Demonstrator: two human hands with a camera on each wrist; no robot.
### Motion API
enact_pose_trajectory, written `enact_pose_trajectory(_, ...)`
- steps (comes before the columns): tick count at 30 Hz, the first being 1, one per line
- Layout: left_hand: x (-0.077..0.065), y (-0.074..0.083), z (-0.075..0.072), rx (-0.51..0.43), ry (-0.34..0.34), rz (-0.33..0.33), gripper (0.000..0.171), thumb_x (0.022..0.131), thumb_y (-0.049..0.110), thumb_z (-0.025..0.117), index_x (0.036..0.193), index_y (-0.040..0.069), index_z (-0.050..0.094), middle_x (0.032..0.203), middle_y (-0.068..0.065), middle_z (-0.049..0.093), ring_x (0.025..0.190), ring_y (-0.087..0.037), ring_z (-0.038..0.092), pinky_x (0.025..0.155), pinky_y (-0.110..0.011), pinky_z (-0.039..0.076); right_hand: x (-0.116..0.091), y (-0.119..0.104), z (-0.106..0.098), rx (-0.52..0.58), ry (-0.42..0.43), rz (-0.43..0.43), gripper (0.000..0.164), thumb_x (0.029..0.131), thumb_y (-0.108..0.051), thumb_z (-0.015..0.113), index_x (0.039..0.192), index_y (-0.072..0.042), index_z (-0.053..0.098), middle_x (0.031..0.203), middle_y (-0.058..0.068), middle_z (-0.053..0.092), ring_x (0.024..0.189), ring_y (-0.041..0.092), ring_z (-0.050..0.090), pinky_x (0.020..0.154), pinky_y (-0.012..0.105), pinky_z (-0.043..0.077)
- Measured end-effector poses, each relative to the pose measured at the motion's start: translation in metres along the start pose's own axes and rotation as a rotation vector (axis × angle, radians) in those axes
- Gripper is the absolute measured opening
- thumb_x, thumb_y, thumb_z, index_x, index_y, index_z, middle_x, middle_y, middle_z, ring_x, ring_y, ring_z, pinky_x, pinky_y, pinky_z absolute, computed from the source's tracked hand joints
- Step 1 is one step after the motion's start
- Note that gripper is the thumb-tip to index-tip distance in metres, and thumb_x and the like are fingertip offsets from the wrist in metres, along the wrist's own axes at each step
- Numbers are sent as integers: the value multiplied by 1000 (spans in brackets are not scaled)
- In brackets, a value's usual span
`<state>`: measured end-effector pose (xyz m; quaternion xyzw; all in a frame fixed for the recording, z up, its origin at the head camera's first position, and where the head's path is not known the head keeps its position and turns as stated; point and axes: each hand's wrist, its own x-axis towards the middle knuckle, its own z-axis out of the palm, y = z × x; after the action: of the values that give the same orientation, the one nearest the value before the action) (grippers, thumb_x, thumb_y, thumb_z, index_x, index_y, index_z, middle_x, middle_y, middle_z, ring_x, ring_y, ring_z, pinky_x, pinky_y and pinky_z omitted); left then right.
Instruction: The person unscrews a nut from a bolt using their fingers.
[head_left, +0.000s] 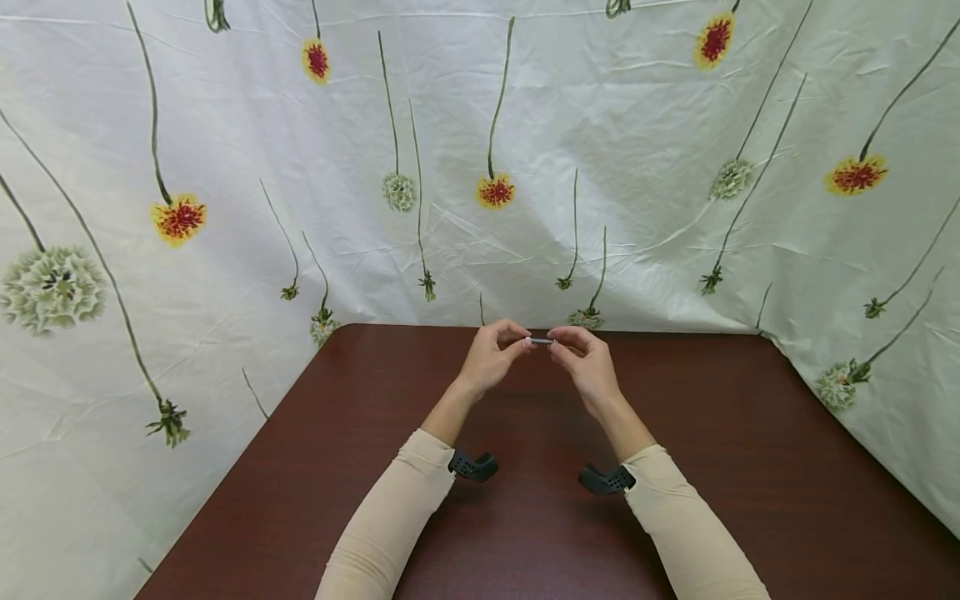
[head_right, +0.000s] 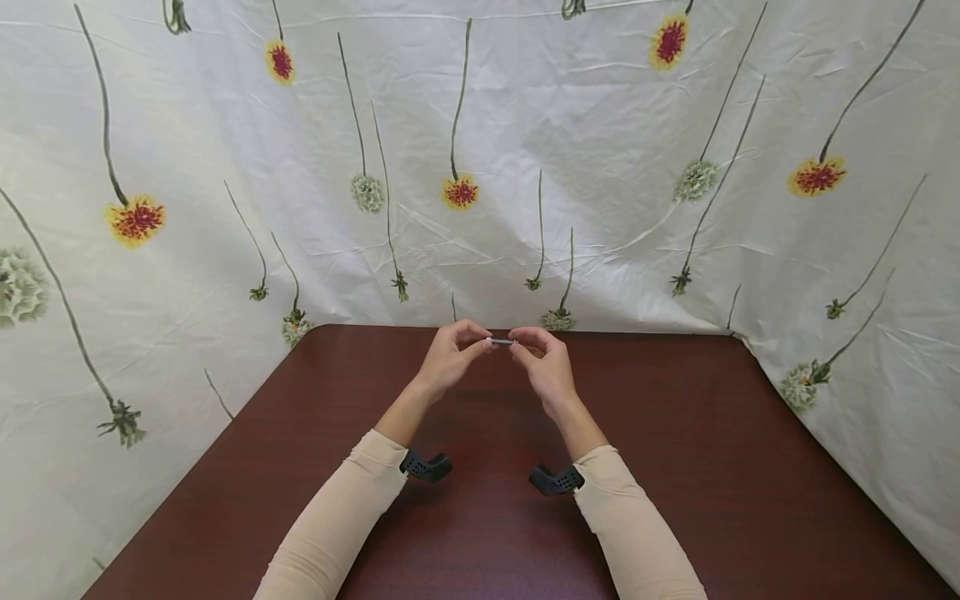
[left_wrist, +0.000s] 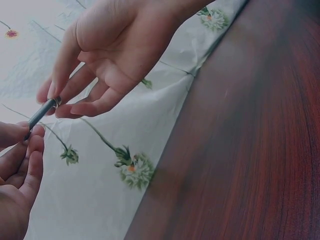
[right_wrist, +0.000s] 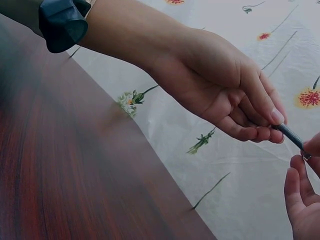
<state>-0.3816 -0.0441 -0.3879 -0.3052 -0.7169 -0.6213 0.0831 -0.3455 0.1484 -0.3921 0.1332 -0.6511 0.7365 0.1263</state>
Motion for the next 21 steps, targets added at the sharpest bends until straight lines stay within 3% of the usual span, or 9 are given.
enact_pose_trajectory(6, 0, 0, 0, -10, 0, -9, 8, 100, 0, 68, 107, -3, 69, 99, -15, 77, 100, -42, 70, 89, -51, 55, 0, 1, 0, -31, -2, -37, 24, 99, 9, 64, 123, 11, 64, 119, 17, 64, 116, 40, 61, 91, 31, 55)
enact_pose_trajectory(10, 0, 1, 0, -23, -1, -16, 9, 100, -1, 66, 107, -5, 68, 98, -15, 77, 97, -39, 71, 85, -42, 57, 0, 1, -1, -73, -8, -74, 23, 99, 8, 65, 122, 10, 66, 123, 21, 62, 117, 38, 62, 91, 31, 55)
enact_pose_trajectory(14, 1, 1, 0, -46, -12, -21, 12, 102, -1, 64, 110, -9, 67, 97, -16, 76, 97, -45, 69, 81, -33, 57, 0, 2, -3, -103, -16, -98, 23, 100, 5, 66, 123, 8, 67, 127, 21, 61, 119, 35, 61, 92, 30, 54)
enact_pose_trajectory(17, 1, 0, 0, -49, -20, -22, 17, 103, 1, 62, 113, -13, 66, 95, -14, 76, 96, -47, 68, 80, -32, 57, 0, 2, -4, -104, -24, -106, 24, 100, 4, 65, 123, 7, 66, 129, 21, 61, 122, 35, 61, 93, 31, 53)
enact_pose_trajectory(21, 1, 0, 0, -40, -19, -20, 15, 104, 4, 63, 111, -9, 68, 91, -12, 76, 92, -44, 69, 79, -34, 57, 0, 3, -4, -98, -33, -111, 24, 100, 5, 65, 124, 8, 66, 130, 22, 61, 124, 36, 60, 94, 30, 52)
